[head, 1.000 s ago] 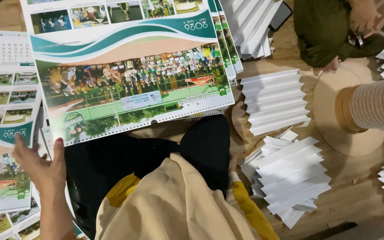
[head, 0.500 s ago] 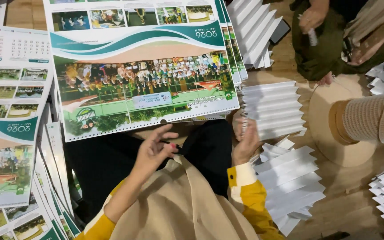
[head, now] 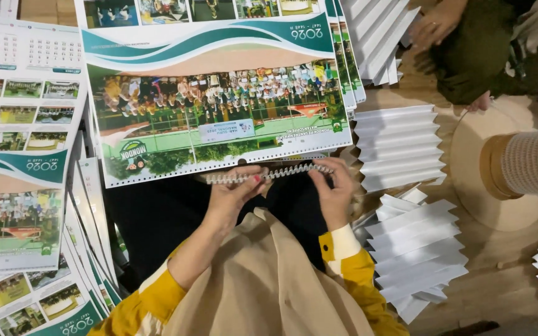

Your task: The person sits and assembles wall calendars by inserting a metal spiral binding wire into the punched holes of the calendar pages. They use their hands to thread the wire through the holes and then bend the ends to secure the binding. The person handles multiple calendars, stacking them as they finish.

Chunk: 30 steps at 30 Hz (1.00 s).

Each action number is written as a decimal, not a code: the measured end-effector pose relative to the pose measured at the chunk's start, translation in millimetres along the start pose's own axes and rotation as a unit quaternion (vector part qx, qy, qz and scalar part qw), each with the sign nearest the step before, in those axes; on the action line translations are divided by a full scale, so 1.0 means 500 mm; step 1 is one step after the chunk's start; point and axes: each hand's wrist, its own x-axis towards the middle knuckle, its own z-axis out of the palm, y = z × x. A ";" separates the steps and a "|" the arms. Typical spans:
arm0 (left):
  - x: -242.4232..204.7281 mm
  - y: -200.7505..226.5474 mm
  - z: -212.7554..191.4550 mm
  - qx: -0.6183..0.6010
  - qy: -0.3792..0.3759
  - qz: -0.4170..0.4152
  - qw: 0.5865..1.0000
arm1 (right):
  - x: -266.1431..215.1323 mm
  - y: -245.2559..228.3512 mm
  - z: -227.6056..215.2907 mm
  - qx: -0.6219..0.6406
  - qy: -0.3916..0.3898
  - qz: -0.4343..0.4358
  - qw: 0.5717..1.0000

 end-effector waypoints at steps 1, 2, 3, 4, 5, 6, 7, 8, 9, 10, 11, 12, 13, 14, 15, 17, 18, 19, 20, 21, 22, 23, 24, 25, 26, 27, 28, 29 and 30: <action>0.006 -0.010 0.009 0.000 0.003 -0.001 1.000 | -0.004 0.012 0.000 0.001 -0.002 0.002 1.000; 0.013 -0.021 0.018 -0.021 -0.006 -0.001 1.000 | -0.009 0.024 -0.001 0.118 0.039 0.090 0.988; 0.018 -0.031 0.028 -0.041 -0.015 -0.003 0.999 | -0.014 0.036 -0.002 0.231 0.080 0.178 0.953; 0.020 -0.039 0.033 -0.041 -0.013 -0.004 0.999 | -0.018 0.040 -0.005 0.231 0.079 0.181 0.953; 0.024 -0.046 0.040 -0.051 -0.024 -0.008 0.998 | -0.019 0.045 -0.008 0.308 0.096 0.220 0.920; 0.028 -0.053 0.047 -0.061 -0.035 -0.012 0.997 | -0.019 0.051 -0.012 0.383 0.112 0.258 0.880; 0.029 -0.059 0.050 -0.060 -0.034 -0.014 0.997 | -0.023 0.070 -0.014 0.383 0.113 0.259 0.879; 0.029 -0.065 0.055 -0.059 -0.036 -0.015 0.997 | -0.027 0.090 -0.017 0.438 0.116 0.296 0.841; 0.032 -0.070 0.059 -0.057 -0.040 -0.016 0.997 | -0.031 0.110 -0.020 0.492 0.119 0.329 0.797; 0.034 -0.073 0.061 -0.054 -0.042 -0.019 0.997 | -0.035 0.118 -0.020 0.493 0.123 0.329 0.796; 0.038 -0.076 0.064 -0.059 -0.040 -0.031 0.997 | -0.035 0.127 -0.019 0.495 0.114 0.347 0.788; 0.042 -0.077 0.066 -0.063 -0.039 -0.043 0.996 | -0.036 0.134 -0.017 0.497 0.106 0.364 0.780; 0.046 -0.080 0.067 -0.062 -0.038 -0.043 0.996 | -0.035 0.143 -0.020 0.497 0.106 0.365 0.780; 0.050 -0.082 0.067 -0.063 -0.032 -0.049 0.996 | -0.034 0.151 -0.022 0.471 0.105 0.354 0.801; 0.055 -0.084 0.069 -0.065 -0.027 -0.055 0.996 | -0.032 0.160 -0.024 0.444 0.103 0.342 0.822; 0.077 -0.106 0.051 -0.080 -0.011 -0.062 0.995 | -0.022 0.154 -0.032 0.432 0.110 0.334 0.830; 0.087 -0.117 0.043 -0.096 0.003 -0.069 0.993 | -0.018 0.152 -0.037 0.420 0.119 0.326 0.839; 0.089 -0.122 0.039 -0.096 0.003 -0.070 0.993 | -0.014 0.138 -0.040 0.420 0.119 0.326 0.839; 0.090 -0.126 0.034 -0.110 0.015 -0.090 0.990 | -0.010 0.124 -0.042 0.417 0.113 0.325 0.841; 0.093 -0.129 0.030 -0.125 0.027 -0.109 0.986 | -0.003 0.111 -0.043 0.414 0.107 0.323 0.844; 0.080 -0.120 0.031 -0.125 0.027 -0.108 0.986 | -0.003 0.099 -0.046 0.414 0.106 0.323 0.844; 0.068 -0.111 0.032 -0.005 -0.030 -0.158 0.987 | -0.001 0.087 -0.048 0.397 0.116 0.300 0.859; 0.056 -0.102 0.034 0.115 -0.087 -0.205 0.968 | 0.000 0.076 -0.050 0.380 0.125 0.278 0.873; 0.040 -0.089 0.044 0.117 -0.089 -0.204 0.968 | 0.003 0.057 -0.052 0.381 0.127 0.276 0.873; 0.025 -0.076 0.054 0.238 -0.111 -0.102 0.959 | 0.006 0.040 -0.055 0.285 0.129 0.218 0.924; 0.003 -0.068 0.062 0.353 -0.130 -0.001 0.927 | 0.002 0.021 -0.060 0.183 0.130 0.161 0.961; -0.006 -0.051 0.079 0.354 -0.132 -0.004 0.926 | 0.005 -0.007 -0.056 0.182 0.133 0.163 0.961; -0.014 -0.035 0.095 0.392 -0.134 0.094 0.905 | 0.008 -0.033 -0.054 0.094 0.092 0.089 0.987; -0.023 -0.019 0.112 0.426 -0.134 0.191 0.874 | 0.012 -0.060 -0.051 0.004 0.049 0.014 0.999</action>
